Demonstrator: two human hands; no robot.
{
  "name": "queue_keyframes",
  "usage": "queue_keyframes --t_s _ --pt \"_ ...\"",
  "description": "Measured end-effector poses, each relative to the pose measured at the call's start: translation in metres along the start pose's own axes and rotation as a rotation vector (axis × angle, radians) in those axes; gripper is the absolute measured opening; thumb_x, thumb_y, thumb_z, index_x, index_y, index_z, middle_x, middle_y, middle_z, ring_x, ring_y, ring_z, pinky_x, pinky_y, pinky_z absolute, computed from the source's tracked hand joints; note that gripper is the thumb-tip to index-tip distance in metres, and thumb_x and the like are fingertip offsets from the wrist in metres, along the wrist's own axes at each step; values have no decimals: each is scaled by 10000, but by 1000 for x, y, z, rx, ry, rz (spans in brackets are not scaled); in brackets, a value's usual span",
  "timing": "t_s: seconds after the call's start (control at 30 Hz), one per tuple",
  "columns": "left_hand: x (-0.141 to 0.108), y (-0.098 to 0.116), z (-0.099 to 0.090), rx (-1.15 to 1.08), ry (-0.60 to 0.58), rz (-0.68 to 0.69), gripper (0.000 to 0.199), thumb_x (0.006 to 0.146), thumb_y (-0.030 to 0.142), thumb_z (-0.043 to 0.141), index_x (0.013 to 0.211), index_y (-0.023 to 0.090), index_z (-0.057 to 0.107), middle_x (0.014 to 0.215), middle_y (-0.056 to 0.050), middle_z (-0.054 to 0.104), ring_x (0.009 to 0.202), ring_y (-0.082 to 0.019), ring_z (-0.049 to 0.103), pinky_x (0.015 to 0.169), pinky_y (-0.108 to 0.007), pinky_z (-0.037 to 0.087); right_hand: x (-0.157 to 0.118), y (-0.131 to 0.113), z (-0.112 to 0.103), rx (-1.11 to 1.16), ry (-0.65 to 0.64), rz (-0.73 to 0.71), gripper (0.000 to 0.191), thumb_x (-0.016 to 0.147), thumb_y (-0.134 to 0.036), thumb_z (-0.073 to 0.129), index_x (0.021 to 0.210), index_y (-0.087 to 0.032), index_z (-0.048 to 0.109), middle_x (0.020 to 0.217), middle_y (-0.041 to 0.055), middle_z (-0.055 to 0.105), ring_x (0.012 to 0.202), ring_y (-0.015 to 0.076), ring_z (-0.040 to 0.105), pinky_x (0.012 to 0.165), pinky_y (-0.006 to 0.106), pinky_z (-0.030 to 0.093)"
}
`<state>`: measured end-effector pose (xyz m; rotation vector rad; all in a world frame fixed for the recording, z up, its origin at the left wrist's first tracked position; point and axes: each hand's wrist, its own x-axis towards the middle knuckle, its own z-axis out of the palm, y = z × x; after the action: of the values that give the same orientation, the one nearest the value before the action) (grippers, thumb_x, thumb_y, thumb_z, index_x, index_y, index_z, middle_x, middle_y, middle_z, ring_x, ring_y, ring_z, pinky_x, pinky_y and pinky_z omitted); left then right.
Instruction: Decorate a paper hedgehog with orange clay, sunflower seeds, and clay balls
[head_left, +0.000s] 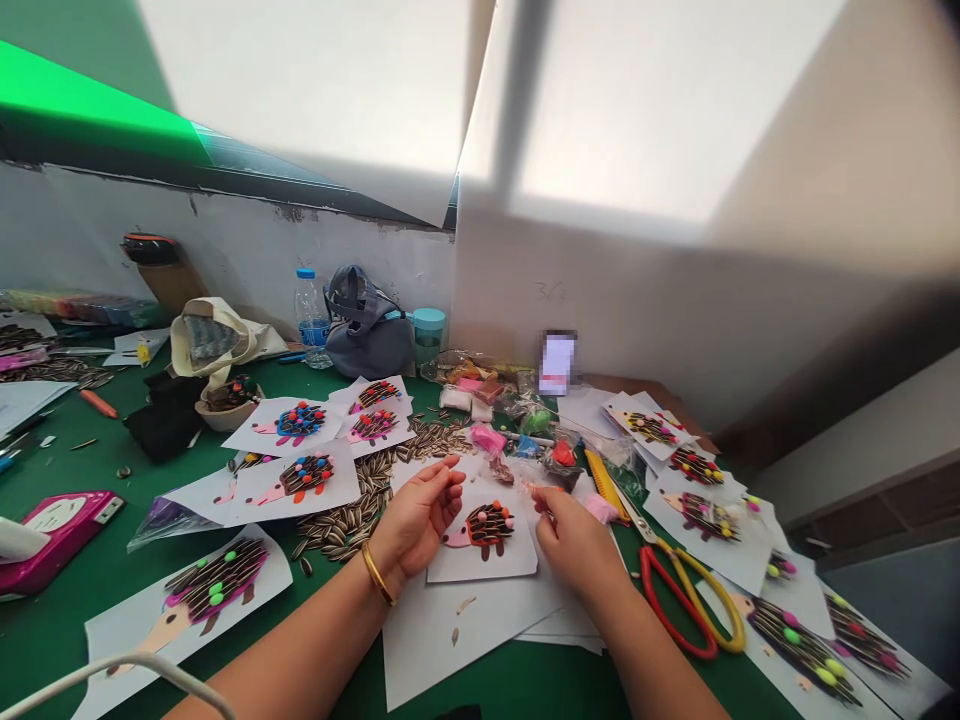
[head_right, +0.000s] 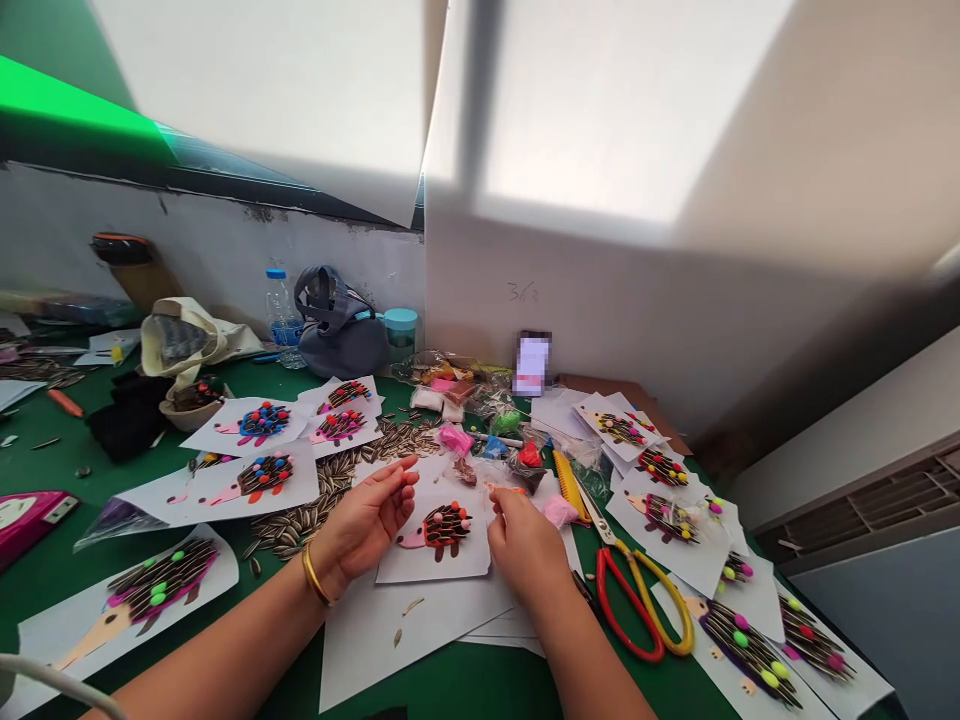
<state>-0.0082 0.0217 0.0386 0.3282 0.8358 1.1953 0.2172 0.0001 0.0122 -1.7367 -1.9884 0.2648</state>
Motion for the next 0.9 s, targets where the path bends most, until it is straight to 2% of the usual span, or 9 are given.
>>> queue_keyframes --t_s 0.07,0.17,0.23,0.3,0.37,0.47,0.7,0.9 --pt "-3 -4 0 37 -52 -17 95 841 184 676 917 142 638 746 -10 634 559 -48 580 538 -142 496 -3 -6 -2 86 90 -78 265 873 -159 436 1063 -199 617 974 61 691 879 209 648 720 316 484" --pt "-11 -13 1 169 -205 4 222 786 318 745 771 131 626 641 11 588 506 -43 523 496 -140 435 -10 -20 -6 263 183 -280 224 917 -209 464 1088 -206 608 990 66 677 916 200 629 801 338 494" --pt "-17 -19 4 302 -337 49 225 753 308 773 814 130 650 708 -26 642 578 -89 569 570 -203 468 -15 -31 -8 331 182 -409 217 917 -239 516 1112 -226 610 962 58 671 869 194 624 785 346 498" --pt "-22 -24 6 363 -409 67 303 720 273 799 961 149 661 801 -49 681 689 -135 613 654 -246 475 -19 -41 -9 354 170 -481 253 908 -254 558 1156 -243 609 928 52 664 815 189 616 748 349 501" --pt "-25 -27 8 387 -420 62 427 704 263 811 1082 175 635 815 -44 688 747 -162 623 711 -276 468 -21 -47 -9 366 174 -494 260 908 -247 575 1162 -258 623 895 47 659 789 184 611 725 346 499" --pt "-26 -27 10 433 -401 71 463 700 286 813 1108 175 624 743 -19 663 711 -151 597 713 -279 449 -21 -47 -9 387 202 -475 188 906 -222 588 1070 -258 671 855 40 648 772 178 605 708 337 493" --pt "-30 -23 14 636 -408 166 274 759 396 741 872 153 685 821 -40 633 738 -144 537 677 -249 425 -19 -42 -7 403 246 -483 205 912 -184 574 1066 -266 683 815 37 619 763 171 591 697 333 487" --pt "-29 -22 13 754 -385 200 335 789 480 678 719 152 674 689 -15 579 666 -136 476 633 -244 385 -20 -43 -7 433 188 -428 179 914 -245 577 1055 -257 688 844 46 636 793 184 602 716 343 499"
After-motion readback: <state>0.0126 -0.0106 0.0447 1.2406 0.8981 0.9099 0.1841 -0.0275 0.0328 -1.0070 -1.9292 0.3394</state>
